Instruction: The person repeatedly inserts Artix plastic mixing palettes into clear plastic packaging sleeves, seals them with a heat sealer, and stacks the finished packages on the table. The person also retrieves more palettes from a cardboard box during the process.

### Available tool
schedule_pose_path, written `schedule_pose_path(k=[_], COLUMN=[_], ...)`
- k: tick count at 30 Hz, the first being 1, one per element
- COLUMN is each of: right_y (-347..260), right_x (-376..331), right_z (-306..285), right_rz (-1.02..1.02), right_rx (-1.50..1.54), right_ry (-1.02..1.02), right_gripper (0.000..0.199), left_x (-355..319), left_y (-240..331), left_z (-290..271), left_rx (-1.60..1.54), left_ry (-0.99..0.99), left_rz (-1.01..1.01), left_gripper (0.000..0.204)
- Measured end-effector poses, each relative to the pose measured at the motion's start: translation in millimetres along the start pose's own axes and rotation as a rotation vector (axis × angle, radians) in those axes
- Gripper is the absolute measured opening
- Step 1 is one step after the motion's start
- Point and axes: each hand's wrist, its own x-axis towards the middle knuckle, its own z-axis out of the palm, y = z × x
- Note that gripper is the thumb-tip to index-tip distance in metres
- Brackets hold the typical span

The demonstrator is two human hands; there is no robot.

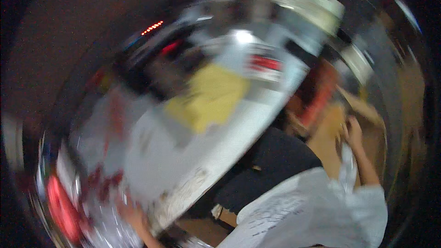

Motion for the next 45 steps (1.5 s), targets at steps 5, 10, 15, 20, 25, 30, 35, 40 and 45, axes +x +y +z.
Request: schedule_pose_path(k=[5,10,15,20,25,30,35,40,45], right_y=[162.5,260.6,237.0,240.1,362.6,475.5,525.1,552.4,569.6], right_x=[-105.1,-251.9,-346.6,-357.7,-342.4,-342.5,-346.4,-355.0,-362.0], right_z=[12.7,48.5,139.3,216.0,196.5,174.1,186.0,214.2,230.0], right_rz=[0.662,1.579,1.689,1.924,1.638,1.549,1.658,1.675,1.708], right_rx=[-0.414,-0.119,0.052,0.007,-0.372,-0.576,-0.419,-0.389,-0.355], right_ry=[0.303,0.098,-0.49,-0.307,-0.13,-0.147,-0.121,-0.054,0.006], right_gripper=[0.036,0.048,0.049,0.064,0.084,0.093,0.087,0.082,0.076], left_x=[37.9,21.9,-8.2,-84.1,-214.4,-227.2,-220.8,-229.5,-229.0], left_y=[97.9,244.9,390.2,585.5,750.0,757.2,744.2,750.9,748.8], left_z=[2.7,-3.9,-56.7,-96.7,-57.8,-24.1,-16.3,-17.1,-13.0], left_rx=[-0.137,-0.132,-0.102,-0.017,-0.161,-0.161,-0.176,-0.137,-0.207], left_ry=[0.266,0.188,0.012,-0.471,-0.157,-0.372,-0.385,-0.423,-0.484], left_rz=[0.403,0.604,0.718,0.968,2.276,2.23,2.215,2.212,2.201], left_gripper=[0.049,0.049,0.05,0.051,0.036,0.025,0.023,0.02,0.022])
